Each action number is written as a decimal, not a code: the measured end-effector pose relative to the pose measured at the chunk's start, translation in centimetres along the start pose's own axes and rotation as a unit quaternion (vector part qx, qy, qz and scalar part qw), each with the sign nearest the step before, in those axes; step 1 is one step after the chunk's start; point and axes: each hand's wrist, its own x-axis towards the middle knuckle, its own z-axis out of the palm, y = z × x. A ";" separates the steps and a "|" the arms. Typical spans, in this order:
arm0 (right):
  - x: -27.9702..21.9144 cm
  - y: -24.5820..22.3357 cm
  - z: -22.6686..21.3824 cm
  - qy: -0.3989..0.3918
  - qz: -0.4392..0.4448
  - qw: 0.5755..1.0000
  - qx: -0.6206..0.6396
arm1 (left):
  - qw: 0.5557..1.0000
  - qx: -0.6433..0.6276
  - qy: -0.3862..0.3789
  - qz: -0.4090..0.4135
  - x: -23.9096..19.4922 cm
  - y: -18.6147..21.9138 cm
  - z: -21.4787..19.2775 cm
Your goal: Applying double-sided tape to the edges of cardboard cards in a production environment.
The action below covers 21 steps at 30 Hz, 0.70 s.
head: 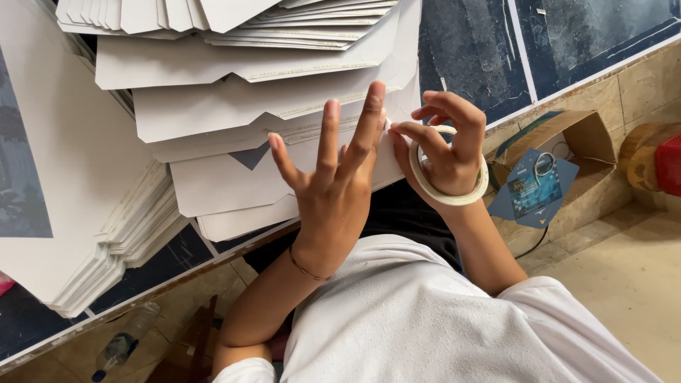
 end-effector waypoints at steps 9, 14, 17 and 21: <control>1.5 -7.0 -3.0 0.007 0.128 0.986 0.103 | 0.974 -0.224 0.021 0.013 -0.1 -3.2 -0.7; 1.3 -8.8 -0.3 -0.048 0.021 0.992 0.114 | 0.936 -0.285 -0.015 -0.207 -4.2 -7.6 -4.7; 1.9 -9.8 1.1 -0.131 0.076 0.975 0.163 | 0.945 -0.263 -0.093 -0.168 -5.3 -8.7 -1.9; 2.6 -10.4 2.0 -0.156 0.099 0.971 0.149 | 0.923 -0.317 -0.117 -0.184 -4.7 -9.0 -2.5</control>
